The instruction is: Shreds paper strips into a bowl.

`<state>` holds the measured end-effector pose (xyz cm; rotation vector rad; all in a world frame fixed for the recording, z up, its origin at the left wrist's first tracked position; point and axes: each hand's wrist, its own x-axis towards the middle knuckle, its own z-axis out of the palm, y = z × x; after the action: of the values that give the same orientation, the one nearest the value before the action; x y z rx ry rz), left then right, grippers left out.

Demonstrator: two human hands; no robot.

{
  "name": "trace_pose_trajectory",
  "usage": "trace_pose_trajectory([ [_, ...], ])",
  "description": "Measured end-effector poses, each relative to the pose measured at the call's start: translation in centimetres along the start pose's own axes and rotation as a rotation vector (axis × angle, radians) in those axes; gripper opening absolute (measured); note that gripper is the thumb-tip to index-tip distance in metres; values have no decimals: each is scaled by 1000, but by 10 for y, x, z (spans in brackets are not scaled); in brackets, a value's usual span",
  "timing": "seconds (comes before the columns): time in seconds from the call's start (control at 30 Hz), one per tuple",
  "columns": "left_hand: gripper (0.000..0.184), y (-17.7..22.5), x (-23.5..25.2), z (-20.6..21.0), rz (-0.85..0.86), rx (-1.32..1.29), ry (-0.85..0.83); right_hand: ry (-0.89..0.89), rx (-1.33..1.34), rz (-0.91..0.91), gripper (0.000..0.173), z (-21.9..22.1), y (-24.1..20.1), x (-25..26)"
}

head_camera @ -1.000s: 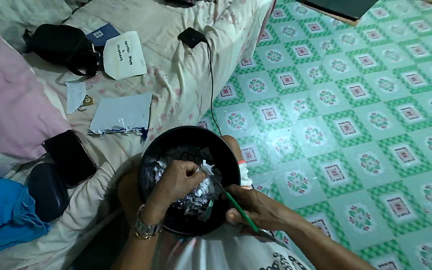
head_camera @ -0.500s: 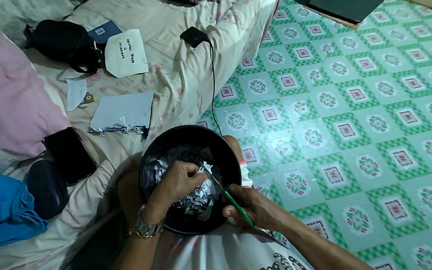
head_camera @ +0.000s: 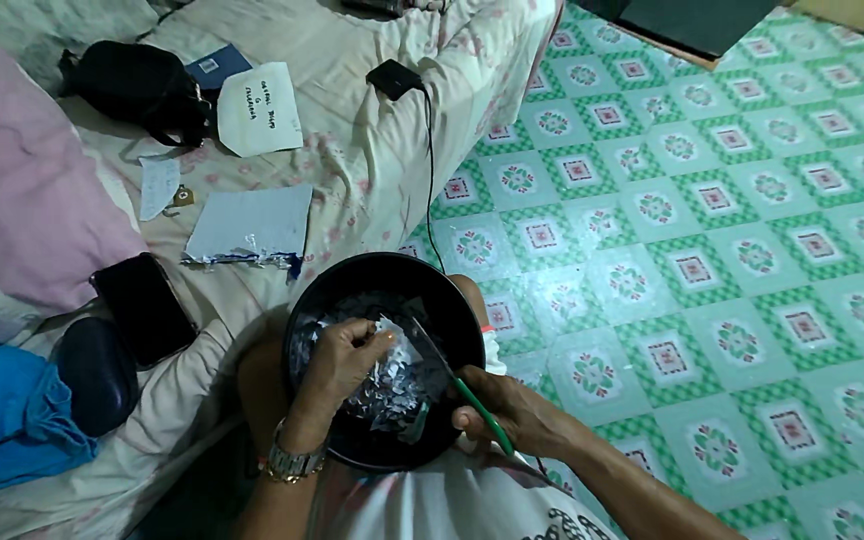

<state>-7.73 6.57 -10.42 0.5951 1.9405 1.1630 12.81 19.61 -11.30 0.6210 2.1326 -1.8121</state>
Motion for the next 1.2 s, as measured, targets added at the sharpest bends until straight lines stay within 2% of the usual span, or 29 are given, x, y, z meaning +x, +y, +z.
trace_pose_trajectory([
  [0.1,19,-1,2,3,23,-203,178,10,-49,0,70,-1,-1,-5],
  [0.23,27,3,0,16,32,-486,314,-62,-94,53,73,3,-8,-6],
  [0.37,27,1,-5,33,52,-592,387,-70,-128,50,73,8,-13,1],
  [0.47,25,-4,-10,41,57,-618,389,38,-85,-33,72,15,-12,5],
  [0.6,24,-6,-17,46,71,-637,376,139,42,-73,56,21,-12,10],
  [0.73,25,-7,-17,46,74,-681,400,142,135,-95,41,23,-8,10],
  [0.8,25,-7,-16,45,82,-694,426,128,116,-98,46,22,-6,8],
  [0.93,26,-7,-14,42,109,-684,474,35,-110,-34,79,16,-5,2],
  [1.07,21,-15,-14,48,196,-580,426,-36,-185,9,85,16,-12,4],
  [1.2,21,-22,-16,55,302,-533,391,44,-180,-34,83,20,-13,8],
])
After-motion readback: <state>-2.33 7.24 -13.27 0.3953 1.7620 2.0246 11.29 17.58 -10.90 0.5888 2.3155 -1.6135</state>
